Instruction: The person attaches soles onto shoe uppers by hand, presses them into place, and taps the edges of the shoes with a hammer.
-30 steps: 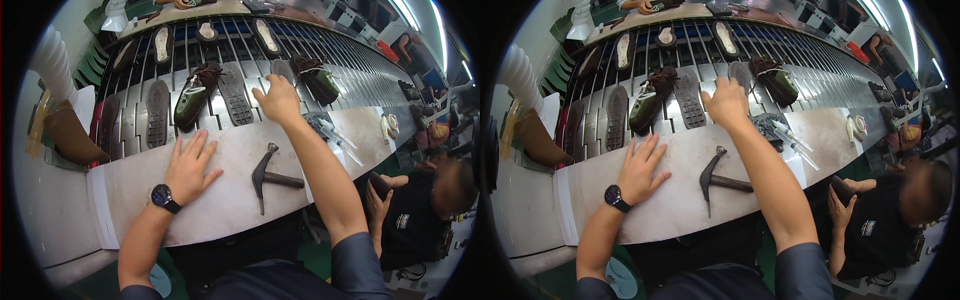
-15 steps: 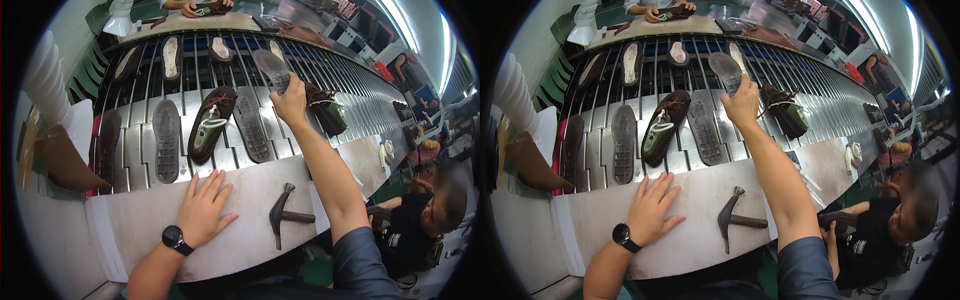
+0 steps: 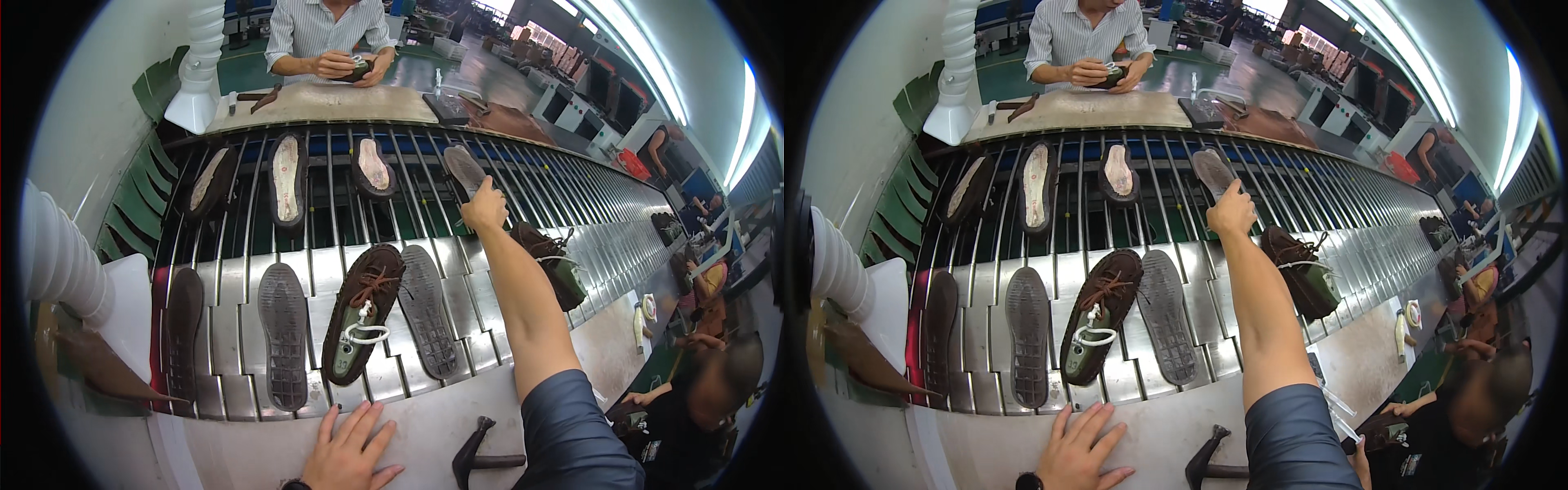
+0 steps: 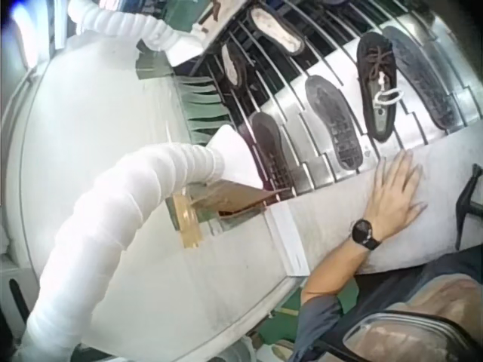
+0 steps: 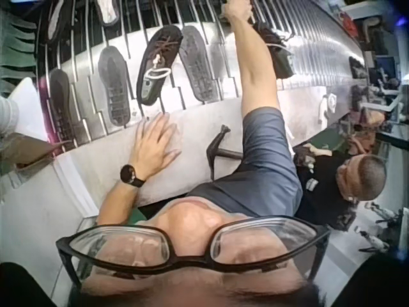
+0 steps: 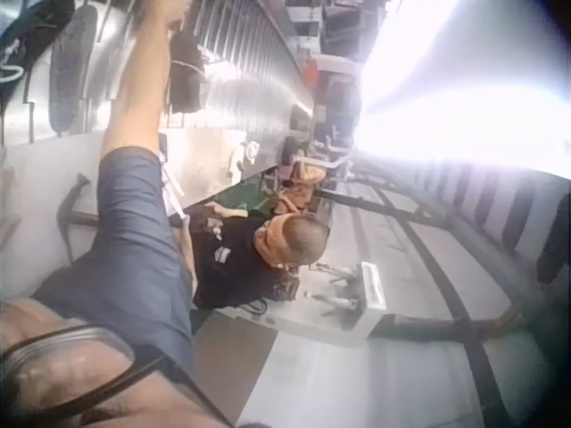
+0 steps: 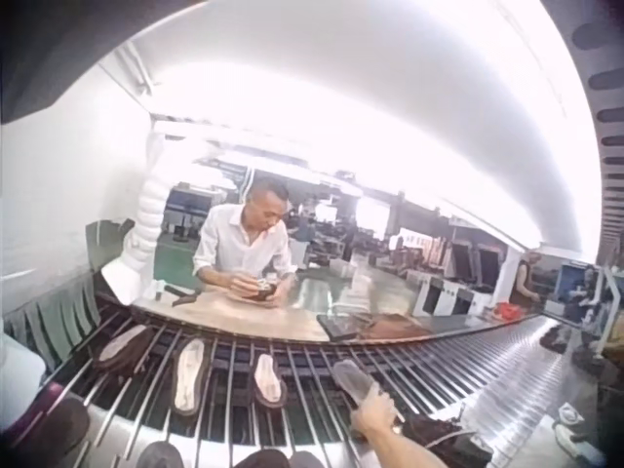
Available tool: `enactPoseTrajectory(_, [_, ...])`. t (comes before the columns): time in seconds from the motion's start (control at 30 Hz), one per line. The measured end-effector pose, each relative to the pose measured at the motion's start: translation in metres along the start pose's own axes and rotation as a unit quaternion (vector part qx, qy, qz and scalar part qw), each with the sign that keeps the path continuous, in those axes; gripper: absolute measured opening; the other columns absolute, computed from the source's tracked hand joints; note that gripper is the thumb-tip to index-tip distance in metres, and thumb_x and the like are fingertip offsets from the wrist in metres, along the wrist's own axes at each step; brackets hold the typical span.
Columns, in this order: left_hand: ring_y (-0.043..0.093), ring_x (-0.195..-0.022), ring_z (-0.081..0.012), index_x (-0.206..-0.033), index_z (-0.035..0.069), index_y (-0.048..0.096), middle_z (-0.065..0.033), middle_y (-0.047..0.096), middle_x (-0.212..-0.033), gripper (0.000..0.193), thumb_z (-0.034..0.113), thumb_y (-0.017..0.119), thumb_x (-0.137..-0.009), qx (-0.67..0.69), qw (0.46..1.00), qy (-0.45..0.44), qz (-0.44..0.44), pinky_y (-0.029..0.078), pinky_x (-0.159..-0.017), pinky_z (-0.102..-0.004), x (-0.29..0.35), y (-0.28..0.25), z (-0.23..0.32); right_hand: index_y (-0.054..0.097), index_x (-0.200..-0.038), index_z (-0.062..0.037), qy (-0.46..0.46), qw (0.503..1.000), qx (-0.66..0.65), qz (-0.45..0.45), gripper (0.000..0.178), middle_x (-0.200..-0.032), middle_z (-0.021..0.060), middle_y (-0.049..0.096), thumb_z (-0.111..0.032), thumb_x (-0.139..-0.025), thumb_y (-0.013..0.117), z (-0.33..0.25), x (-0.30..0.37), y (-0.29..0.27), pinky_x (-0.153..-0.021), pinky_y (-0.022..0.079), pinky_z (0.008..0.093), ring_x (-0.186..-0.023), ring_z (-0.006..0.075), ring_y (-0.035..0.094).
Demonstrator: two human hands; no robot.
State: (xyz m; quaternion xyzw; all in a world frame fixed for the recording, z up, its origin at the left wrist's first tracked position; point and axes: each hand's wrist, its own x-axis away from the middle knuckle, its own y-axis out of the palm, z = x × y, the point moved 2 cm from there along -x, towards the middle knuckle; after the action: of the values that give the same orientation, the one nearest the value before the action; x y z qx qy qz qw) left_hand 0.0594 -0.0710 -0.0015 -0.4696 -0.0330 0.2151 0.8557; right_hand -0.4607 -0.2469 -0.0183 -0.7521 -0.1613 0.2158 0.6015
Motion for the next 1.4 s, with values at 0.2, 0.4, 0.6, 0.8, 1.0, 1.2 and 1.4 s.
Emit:
enactPoseTrajectory(0.2, [0.051, -0.150, -0.0404, -0.149, 0.000, 0.059, -0.0225, 0.055, -0.160, 0.079, 0.045, 0.086, -0.090, 0.006, 1.000, 0.010, 0.011, 0.032, -0.127, -0.0610, 0.000, 0.003, -0.010, 0.031, -0.169, -0.0026, -0.084, 0.971, -0.201, 0.103, 0.103, -0.142, 0.0289, 0.062, -0.026, -0.086, 0.088, -0.020, 0.087, -0.059, -0.113, 0.050, 0.0545, -0.133, 0.0458, 0.062])
enactPoseTrajectory(0.4, [0.050, -0.152, -0.0353, -0.162, -0.007, 0.042, -0.0270, 0.048, -0.164, 0.085, 0.041, 0.079, -0.101, 0.334, 0.894, -0.045, 0.293, 0.035, -0.129, -0.0460, 0.012, -0.021, -0.029, 0.034, -0.166, 0.0065, -0.188, 0.816, -0.540, -0.084, 0.103, -0.153, 0.0302, 0.060, -0.038, -0.092, 0.089, -0.038, 0.321, -0.126, -0.119, 0.046, 0.0449, -0.141, 0.0375, 0.061])
enactPoseTrajectory(0.6, [0.068, -0.118, -0.0190, -0.146, 0.001, 0.058, -0.0071, 0.071, -0.131, 0.070, 0.045, 0.084, -0.098, 0.621, 0.746, -0.054, 0.233, 0.052, -0.110, -0.0366, 0.050, -0.034, -0.034, 0.044, -0.162, 0.0052, -0.132, 0.671, -0.595, -0.421, 0.067, -0.138, 0.0156, 0.072, -0.030, -0.111, 0.069, 0.029, 0.525, -0.103, -0.112, 0.050, 0.0370, -0.128, 0.0223, 0.066])
enactPoseTrajectory(0.8, [0.062, -0.125, -0.0197, -0.152, 0.000, 0.047, -0.0083, 0.063, -0.138, 0.083, 0.017, 0.086, -0.081, 0.507, 0.825, -0.023, 0.248, 0.048, -0.114, -0.0367, 0.072, -0.059, 0.010, 0.070, -0.133, 0.0040, -0.073, 0.650, -0.682, -0.327, 0.029, -0.125, 0.0112, 0.076, -0.017, -0.113, 0.062, 0.094, 0.524, -0.079, -0.100, 0.058, 0.0353, -0.112, 0.0177, 0.072])
enactPoseTrajectory(1.0, [0.062, -0.133, -0.0268, -0.169, -0.001, 0.026, -0.0166, 0.057, -0.148, 0.115, 0.020, 0.091, -0.076, 0.462, 0.816, 0.098, 0.332, 0.051, -0.115, -0.0409, 0.101, -0.099, 0.066, 0.065, -0.127, 0.0058, -0.107, 0.619, -0.723, -0.288, 0.022, -0.119, 0.0142, 0.077, -0.005, -0.107, 0.063, 0.113, 0.529, -0.091, -0.099, 0.060, 0.0388, -0.110, 0.0219, 0.075])
enactPoseTrajectory(1.2, [0.068, -0.122, -0.0263, -0.160, -0.003, 0.044, -0.0197, 0.067, -0.137, 0.082, -0.001, 0.073, -0.083, 0.105, 0.905, 0.033, 0.412, 0.054, -0.108, -0.0387, 0.116, -0.101, 0.125, 0.062, -0.135, 0.0068, -0.088, 0.623, -0.714, -0.308, 0.031, -0.128, 0.0192, 0.076, 0.002, -0.104, 0.060, 0.102, 0.528, -0.090, -0.098, 0.063, 0.0415, -0.112, 0.0296, 0.078])
enactPoseTrajectory(1.4, [0.064, -0.135, -0.0276, -0.158, -0.006, 0.044, -0.0240, 0.063, -0.150, 0.070, -0.004, 0.064, -0.091, 0.265, 0.849, 0.019, 0.457, 0.048, -0.118, -0.0404, 0.128, -0.114, 0.097, 0.058, -0.141, 0.0057, -0.189, 0.575, -0.666, -0.435, 0.036, -0.128, 0.0165, 0.074, 0.000, -0.105, 0.057, 0.103, 0.583, -0.249, -0.103, 0.059, 0.0423, -0.116, 0.0262, 0.076])
